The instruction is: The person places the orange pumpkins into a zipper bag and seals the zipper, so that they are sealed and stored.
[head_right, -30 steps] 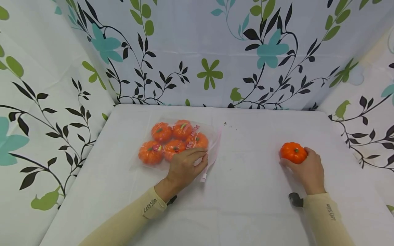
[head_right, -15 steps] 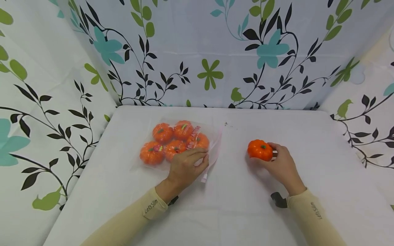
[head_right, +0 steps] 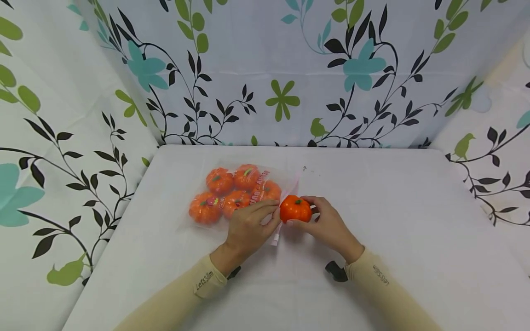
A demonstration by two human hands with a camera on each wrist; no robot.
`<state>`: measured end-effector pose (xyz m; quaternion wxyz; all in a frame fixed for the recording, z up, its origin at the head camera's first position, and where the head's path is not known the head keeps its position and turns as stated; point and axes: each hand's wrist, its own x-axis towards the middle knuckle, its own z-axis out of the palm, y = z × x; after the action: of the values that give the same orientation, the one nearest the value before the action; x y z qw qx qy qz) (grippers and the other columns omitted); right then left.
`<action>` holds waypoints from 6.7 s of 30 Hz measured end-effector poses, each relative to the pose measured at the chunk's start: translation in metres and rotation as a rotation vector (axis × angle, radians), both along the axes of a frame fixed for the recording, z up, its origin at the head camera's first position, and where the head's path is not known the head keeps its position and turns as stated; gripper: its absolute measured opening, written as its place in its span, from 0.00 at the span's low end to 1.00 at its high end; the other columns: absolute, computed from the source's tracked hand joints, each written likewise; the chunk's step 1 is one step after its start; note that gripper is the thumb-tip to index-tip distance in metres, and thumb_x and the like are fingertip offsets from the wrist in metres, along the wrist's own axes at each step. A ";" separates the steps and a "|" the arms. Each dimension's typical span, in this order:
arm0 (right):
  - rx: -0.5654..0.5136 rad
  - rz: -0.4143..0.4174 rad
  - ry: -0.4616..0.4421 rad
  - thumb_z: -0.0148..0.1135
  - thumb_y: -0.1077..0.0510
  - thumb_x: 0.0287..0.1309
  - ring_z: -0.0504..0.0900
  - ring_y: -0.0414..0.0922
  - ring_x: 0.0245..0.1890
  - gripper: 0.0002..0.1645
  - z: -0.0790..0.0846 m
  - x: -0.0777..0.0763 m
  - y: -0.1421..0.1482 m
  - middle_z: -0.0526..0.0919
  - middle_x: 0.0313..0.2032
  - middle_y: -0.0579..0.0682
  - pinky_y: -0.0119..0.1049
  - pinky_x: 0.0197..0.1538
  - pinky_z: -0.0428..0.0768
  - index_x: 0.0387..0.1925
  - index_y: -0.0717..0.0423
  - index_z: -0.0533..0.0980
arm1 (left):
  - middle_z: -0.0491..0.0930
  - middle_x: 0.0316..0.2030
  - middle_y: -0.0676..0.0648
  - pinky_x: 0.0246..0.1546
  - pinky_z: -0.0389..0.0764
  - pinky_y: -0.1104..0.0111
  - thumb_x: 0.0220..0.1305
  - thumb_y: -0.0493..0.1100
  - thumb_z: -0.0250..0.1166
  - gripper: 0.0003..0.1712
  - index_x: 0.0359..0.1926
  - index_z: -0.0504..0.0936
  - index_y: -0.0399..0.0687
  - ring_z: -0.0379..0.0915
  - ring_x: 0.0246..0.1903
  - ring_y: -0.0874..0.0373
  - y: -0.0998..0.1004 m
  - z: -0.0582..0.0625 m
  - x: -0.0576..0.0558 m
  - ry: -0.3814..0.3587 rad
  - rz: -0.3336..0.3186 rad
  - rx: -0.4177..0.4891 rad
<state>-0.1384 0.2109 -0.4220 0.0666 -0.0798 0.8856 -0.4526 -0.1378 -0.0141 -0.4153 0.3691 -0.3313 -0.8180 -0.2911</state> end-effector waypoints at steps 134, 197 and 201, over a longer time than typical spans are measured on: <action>-0.197 0.067 -0.263 0.64 0.47 0.67 0.88 0.50 0.37 0.21 -0.010 0.024 -0.001 0.89 0.34 0.53 0.42 0.35 0.84 0.43 0.62 0.86 | 0.75 0.66 0.45 0.64 0.72 0.60 0.43 0.61 0.82 0.56 0.70 0.71 0.41 0.71 0.65 0.51 -0.034 0.027 0.010 -0.405 -0.150 -0.427; -0.408 0.128 -0.462 0.57 0.53 0.71 0.81 0.41 0.23 0.19 -0.024 0.031 -0.035 0.84 0.23 0.51 0.32 0.27 0.81 0.36 0.66 0.83 | 0.83 0.25 0.53 0.28 0.81 0.72 0.61 0.43 0.67 0.07 0.27 0.87 0.49 0.81 0.29 0.62 -0.005 -0.012 0.052 0.088 0.104 -0.671; -0.398 0.108 -0.445 0.57 0.53 0.70 0.81 0.42 0.23 0.19 -0.025 0.029 -0.036 0.84 0.24 0.52 0.32 0.26 0.81 0.36 0.66 0.84 | 0.83 0.25 0.53 0.26 0.81 0.72 0.62 0.43 0.67 0.08 0.27 0.87 0.49 0.81 0.28 0.63 -0.005 -0.010 0.052 0.073 0.100 -0.682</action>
<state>-0.1094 0.1751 -0.4474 0.2659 -0.0374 0.7376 -0.6196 -0.0860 -0.0195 -0.4255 0.2798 -0.4055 -0.8698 0.0295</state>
